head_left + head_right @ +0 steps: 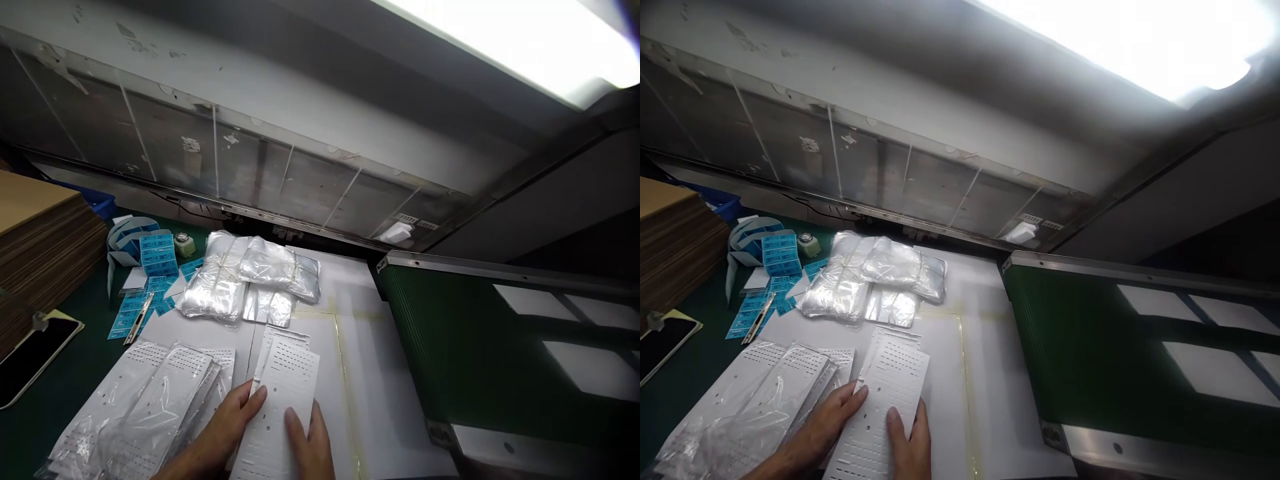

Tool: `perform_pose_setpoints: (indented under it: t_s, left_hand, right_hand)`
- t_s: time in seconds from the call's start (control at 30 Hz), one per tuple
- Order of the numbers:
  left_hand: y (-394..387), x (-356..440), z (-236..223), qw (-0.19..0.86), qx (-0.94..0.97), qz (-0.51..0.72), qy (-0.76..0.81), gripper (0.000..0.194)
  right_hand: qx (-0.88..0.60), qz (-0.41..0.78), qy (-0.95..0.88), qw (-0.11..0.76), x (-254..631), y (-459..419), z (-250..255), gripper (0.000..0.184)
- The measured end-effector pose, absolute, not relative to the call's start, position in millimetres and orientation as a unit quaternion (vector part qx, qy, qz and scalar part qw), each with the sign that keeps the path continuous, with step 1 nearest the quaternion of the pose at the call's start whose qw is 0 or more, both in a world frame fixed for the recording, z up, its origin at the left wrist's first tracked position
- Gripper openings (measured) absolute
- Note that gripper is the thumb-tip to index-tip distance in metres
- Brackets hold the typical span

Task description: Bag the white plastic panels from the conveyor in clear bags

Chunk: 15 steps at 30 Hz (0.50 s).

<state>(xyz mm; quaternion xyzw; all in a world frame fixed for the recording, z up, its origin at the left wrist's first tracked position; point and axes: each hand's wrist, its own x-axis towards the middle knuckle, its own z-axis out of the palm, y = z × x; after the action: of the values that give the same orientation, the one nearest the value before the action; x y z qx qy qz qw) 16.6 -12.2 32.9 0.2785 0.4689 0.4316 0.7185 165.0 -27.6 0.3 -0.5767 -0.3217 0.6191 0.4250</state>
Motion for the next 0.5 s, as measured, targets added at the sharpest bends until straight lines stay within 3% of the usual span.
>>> perform_pose_setpoints:
  t_s: [0.13, 0.23, 0.37, 0.5]
  left_hand:
    - [-9, 5, 26, 0.631, 0.266, 0.507, 0.523, 0.042]
    - [-5, -9, 25, 0.579, 0.212, 0.561, 0.552, 0.035]
    - [-1, -18, 28, 0.631, 0.165, 0.564, 0.506, 0.055]
    - [2, -21, 29, 0.687, 0.155, 0.516, 0.488, 0.045]
  right_hand:
    - [-0.572, 0.660, -0.237, 0.426, 195, -20, 16, 0.080]
    - [-0.564, 0.682, -0.203, 0.419, 221, -20, 26, 0.067]
    - [-0.472, 0.760, -0.224, 0.386, 219, -28, 36, 0.055]
    - [-0.388, 0.787, -0.304, 0.372, 185, -38, 48, 0.074]
